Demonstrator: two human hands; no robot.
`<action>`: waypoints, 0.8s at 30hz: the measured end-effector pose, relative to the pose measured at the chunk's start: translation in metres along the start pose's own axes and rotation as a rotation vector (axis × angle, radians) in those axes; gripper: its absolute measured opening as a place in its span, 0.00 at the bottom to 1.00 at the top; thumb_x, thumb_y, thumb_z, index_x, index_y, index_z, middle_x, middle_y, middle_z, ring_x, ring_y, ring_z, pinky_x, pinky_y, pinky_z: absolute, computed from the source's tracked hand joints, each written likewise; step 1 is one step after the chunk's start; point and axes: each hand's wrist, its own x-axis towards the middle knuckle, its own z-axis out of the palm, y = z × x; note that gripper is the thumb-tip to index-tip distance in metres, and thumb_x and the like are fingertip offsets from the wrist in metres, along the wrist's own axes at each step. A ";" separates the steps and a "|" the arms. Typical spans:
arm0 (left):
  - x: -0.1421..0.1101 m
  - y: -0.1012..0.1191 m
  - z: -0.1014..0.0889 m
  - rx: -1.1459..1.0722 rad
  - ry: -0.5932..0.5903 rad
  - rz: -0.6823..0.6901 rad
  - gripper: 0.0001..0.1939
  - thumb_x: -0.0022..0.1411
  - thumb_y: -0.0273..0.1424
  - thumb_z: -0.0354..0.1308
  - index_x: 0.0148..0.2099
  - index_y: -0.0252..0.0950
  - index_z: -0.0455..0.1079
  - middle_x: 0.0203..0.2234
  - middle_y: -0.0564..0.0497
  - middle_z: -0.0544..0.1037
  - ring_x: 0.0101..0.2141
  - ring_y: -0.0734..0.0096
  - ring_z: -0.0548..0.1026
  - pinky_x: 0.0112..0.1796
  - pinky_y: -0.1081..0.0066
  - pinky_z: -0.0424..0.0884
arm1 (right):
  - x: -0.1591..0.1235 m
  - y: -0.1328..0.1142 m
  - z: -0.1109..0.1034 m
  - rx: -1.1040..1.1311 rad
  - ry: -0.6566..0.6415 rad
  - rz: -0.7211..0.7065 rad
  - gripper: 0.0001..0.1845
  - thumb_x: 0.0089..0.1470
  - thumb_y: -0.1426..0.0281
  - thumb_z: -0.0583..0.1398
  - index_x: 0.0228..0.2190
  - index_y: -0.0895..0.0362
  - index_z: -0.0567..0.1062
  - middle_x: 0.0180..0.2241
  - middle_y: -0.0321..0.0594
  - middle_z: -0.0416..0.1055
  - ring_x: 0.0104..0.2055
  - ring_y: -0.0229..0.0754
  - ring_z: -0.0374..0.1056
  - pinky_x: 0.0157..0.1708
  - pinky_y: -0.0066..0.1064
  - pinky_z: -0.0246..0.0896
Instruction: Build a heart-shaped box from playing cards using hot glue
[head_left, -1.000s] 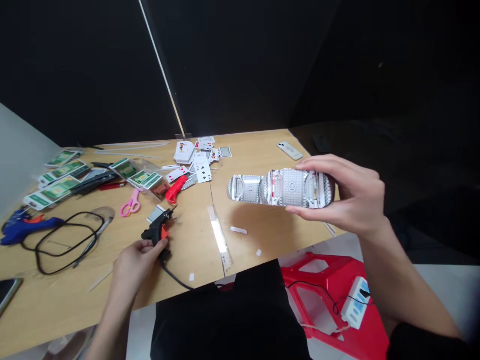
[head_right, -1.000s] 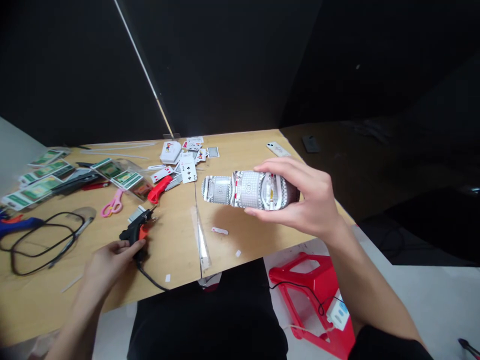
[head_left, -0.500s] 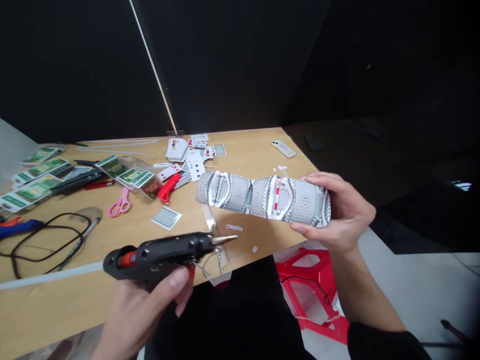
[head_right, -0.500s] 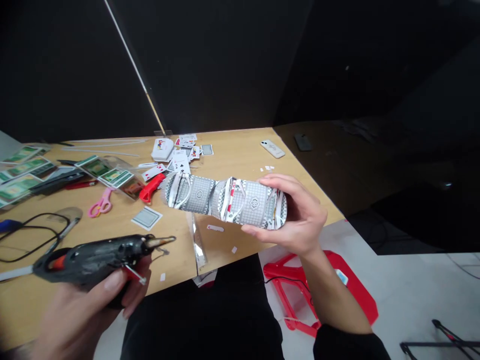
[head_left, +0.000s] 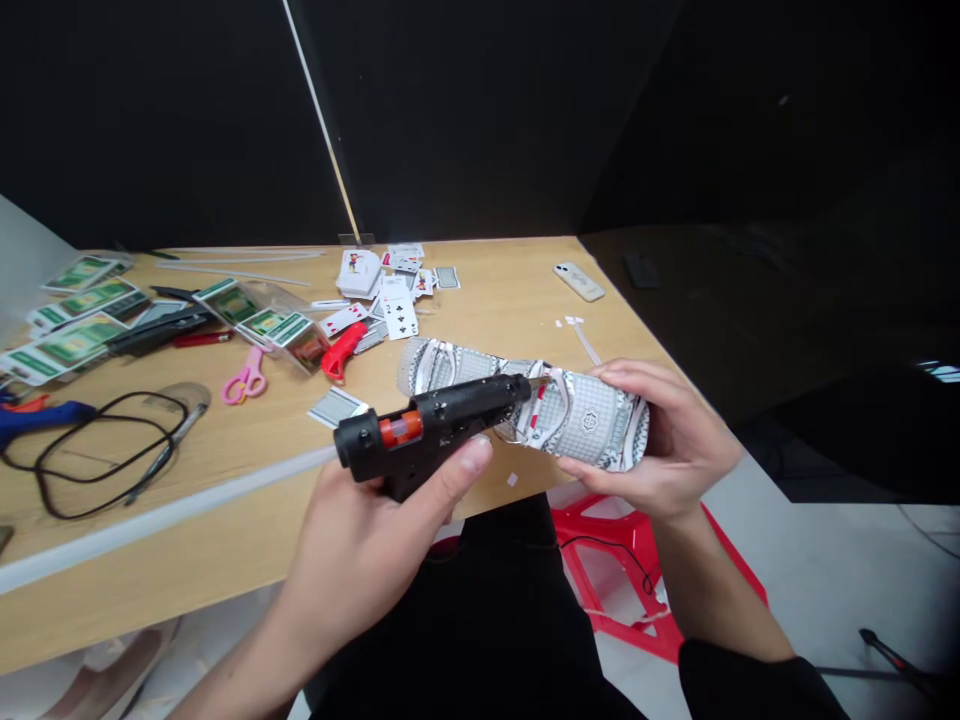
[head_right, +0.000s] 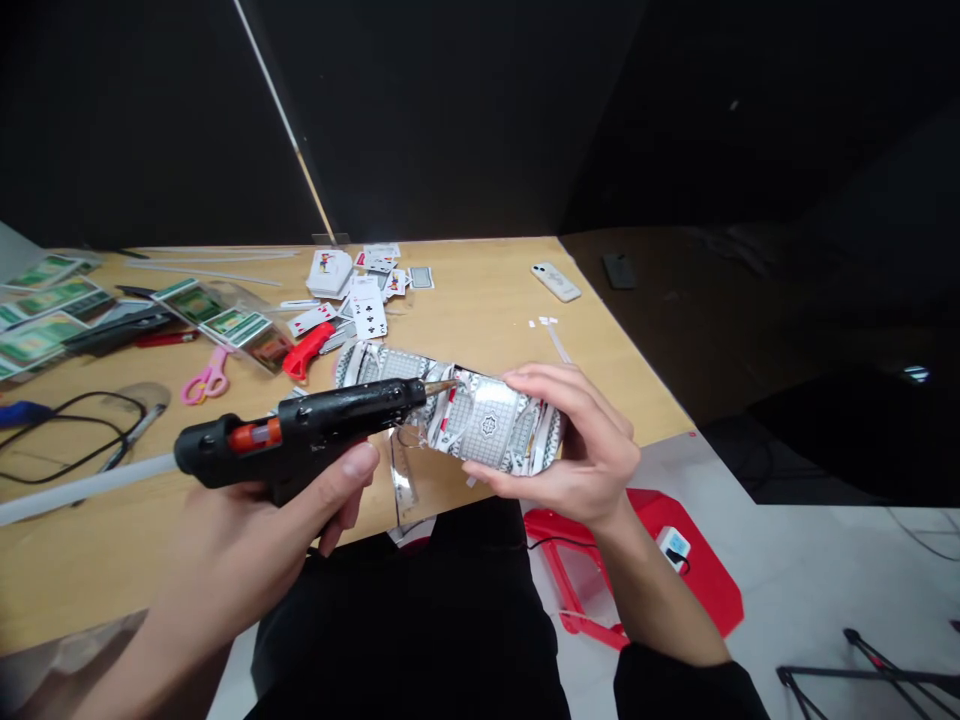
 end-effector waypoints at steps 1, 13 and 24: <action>0.001 -0.002 -0.001 0.014 -0.006 0.022 0.23 0.70 0.53 0.64 0.34 0.39 0.80 0.14 0.60 0.68 0.19 0.76 0.68 0.26 0.76 0.67 | 0.000 0.000 0.000 -0.004 -0.004 -0.006 0.45 0.39 0.65 0.84 0.59 0.50 0.81 0.47 0.44 0.84 0.47 0.58 0.82 0.44 0.53 0.83; 0.003 -0.012 -0.003 0.135 -0.008 0.123 0.20 0.73 0.53 0.63 0.43 0.45 0.85 0.12 0.61 0.69 0.18 0.74 0.69 0.23 0.75 0.66 | 0.000 0.000 0.001 -0.006 -0.006 -0.027 0.46 0.38 0.66 0.84 0.60 0.51 0.81 0.47 0.44 0.84 0.47 0.58 0.82 0.43 0.52 0.84; 0.000 -0.014 -0.003 0.144 -0.042 0.117 0.24 0.71 0.51 0.65 0.26 0.42 0.76 0.11 0.61 0.69 0.15 0.76 0.68 0.21 0.76 0.66 | 0.004 0.000 -0.001 -0.009 -0.021 -0.058 0.46 0.39 0.65 0.84 0.60 0.50 0.81 0.46 0.43 0.85 0.47 0.55 0.82 0.43 0.50 0.84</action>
